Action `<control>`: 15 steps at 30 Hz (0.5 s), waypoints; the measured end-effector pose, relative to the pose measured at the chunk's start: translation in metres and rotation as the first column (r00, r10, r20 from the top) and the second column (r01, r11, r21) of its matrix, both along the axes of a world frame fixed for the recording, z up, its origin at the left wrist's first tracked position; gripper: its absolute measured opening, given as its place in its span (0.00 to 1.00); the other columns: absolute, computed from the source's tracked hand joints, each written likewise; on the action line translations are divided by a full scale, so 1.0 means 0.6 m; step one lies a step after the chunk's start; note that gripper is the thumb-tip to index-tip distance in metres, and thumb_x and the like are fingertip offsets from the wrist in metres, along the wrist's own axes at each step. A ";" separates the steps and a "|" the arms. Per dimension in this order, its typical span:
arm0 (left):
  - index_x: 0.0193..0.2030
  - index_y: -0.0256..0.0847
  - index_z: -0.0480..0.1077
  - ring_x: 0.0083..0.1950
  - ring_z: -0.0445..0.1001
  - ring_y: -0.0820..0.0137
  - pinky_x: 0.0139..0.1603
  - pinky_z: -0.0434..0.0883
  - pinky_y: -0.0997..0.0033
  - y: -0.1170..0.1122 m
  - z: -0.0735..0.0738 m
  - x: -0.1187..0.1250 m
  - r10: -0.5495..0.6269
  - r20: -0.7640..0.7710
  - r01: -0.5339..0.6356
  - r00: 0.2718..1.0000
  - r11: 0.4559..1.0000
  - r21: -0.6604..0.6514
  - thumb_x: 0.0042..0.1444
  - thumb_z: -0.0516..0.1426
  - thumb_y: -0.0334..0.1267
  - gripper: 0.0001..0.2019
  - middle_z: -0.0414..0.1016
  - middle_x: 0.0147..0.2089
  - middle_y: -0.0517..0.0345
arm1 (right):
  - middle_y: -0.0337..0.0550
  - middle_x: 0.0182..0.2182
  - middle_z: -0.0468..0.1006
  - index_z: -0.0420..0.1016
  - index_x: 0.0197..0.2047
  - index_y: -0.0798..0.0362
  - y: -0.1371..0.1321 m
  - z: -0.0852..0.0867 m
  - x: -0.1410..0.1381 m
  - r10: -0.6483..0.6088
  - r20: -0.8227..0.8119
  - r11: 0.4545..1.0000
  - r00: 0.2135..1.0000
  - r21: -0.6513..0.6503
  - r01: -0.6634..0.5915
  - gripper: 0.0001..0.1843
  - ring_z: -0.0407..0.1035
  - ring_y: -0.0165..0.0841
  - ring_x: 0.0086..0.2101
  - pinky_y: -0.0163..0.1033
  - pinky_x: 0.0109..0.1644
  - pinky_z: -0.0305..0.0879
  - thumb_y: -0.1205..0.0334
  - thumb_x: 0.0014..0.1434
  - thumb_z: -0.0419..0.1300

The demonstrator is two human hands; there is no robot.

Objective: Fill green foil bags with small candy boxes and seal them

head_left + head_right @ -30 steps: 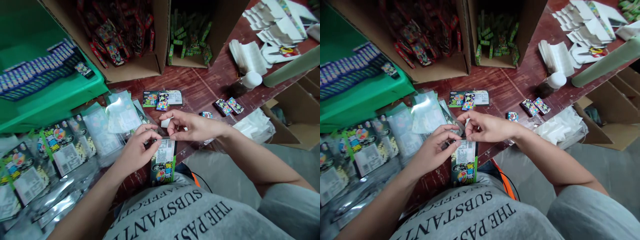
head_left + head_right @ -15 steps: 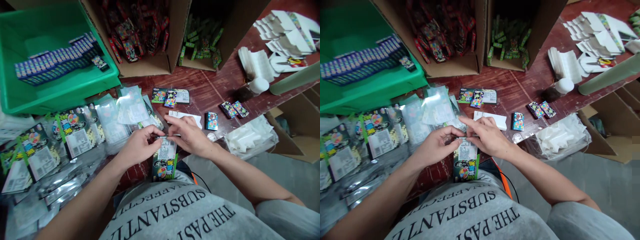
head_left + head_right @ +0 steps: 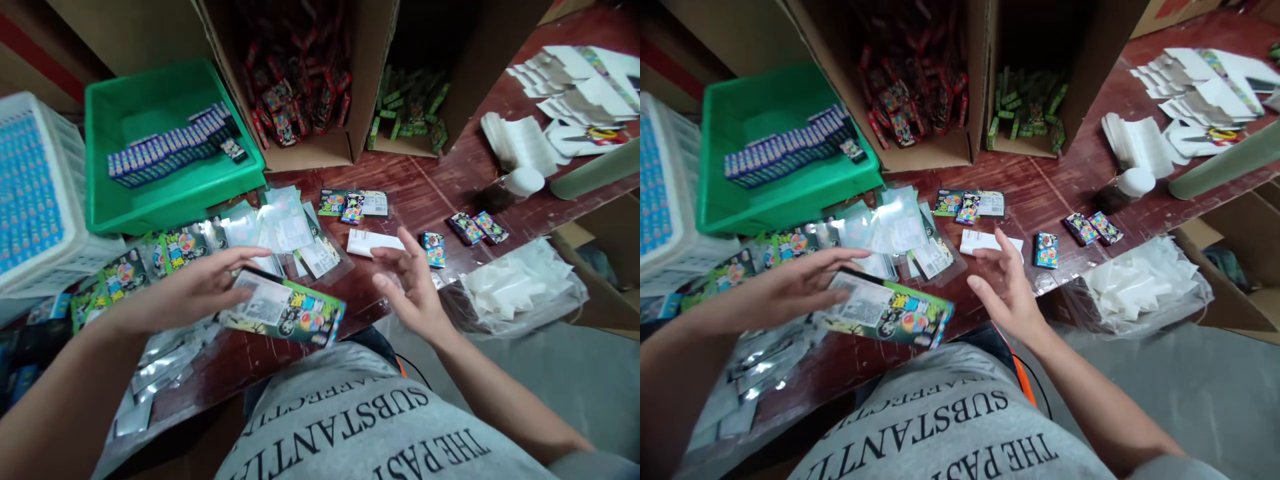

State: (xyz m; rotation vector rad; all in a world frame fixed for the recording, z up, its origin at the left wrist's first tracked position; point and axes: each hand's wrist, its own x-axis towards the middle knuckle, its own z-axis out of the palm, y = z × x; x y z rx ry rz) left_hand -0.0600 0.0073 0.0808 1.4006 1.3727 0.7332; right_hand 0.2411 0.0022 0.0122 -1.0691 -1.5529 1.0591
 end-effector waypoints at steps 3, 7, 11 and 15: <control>0.56 0.49 0.73 0.50 0.78 0.55 0.47 0.75 0.59 -0.040 -0.019 0.017 0.074 0.059 -0.072 0.996 0.997 -0.031 0.48 0.70 0.52 0.28 0.80 0.45 0.52 | 0.49 0.58 0.70 0.45 0.75 0.33 -0.031 -0.022 -0.029 -0.067 -0.122 0.985 0.990 -0.165 0.046 0.47 0.72 0.43 0.56 0.55 0.59 0.74 0.54 0.62 0.68; 0.60 0.52 0.70 0.61 0.74 0.51 0.56 0.75 0.54 -0.119 -0.078 0.025 0.174 0.155 -0.161 0.972 0.982 -0.094 0.49 0.71 0.47 0.31 0.78 0.56 0.50 | 0.44 0.48 0.69 0.44 0.72 0.32 -0.018 -0.033 -0.080 -0.092 -0.261 0.984 0.961 -0.170 0.048 0.45 0.74 0.39 0.45 0.52 0.52 0.78 0.54 0.62 0.67; 0.63 0.54 0.64 0.64 0.72 0.55 0.64 0.71 0.52 -0.159 -0.120 0.020 0.149 0.297 -0.122 0.943 0.987 -0.110 0.57 0.68 0.40 0.29 0.72 0.64 0.51 | 0.40 0.42 0.66 0.50 0.68 0.34 0.019 -0.027 -0.100 -0.097 -0.245 0.993 0.965 -0.093 0.077 0.38 0.70 0.35 0.39 0.47 0.48 0.76 0.55 0.61 0.66; 0.57 0.51 0.63 0.53 0.78 0.61 0.50 0.79 0.58 -0.127 -0.126 0.030 0.207 0.387 -0.166 0.899 0.977 -0.135 0.59 0.66 0.41 0.22 0.73 0.60 0.51 | 0.38 0.39 0.66 0.46 0.71 0.36 0.037 -0.033 -0.102 0.146 -0.217 0.985 0.965 -0.055 -0.161 0.41 0.70 0.34 0.38 0.45 0.48 0.74 0.56 0.64 0.65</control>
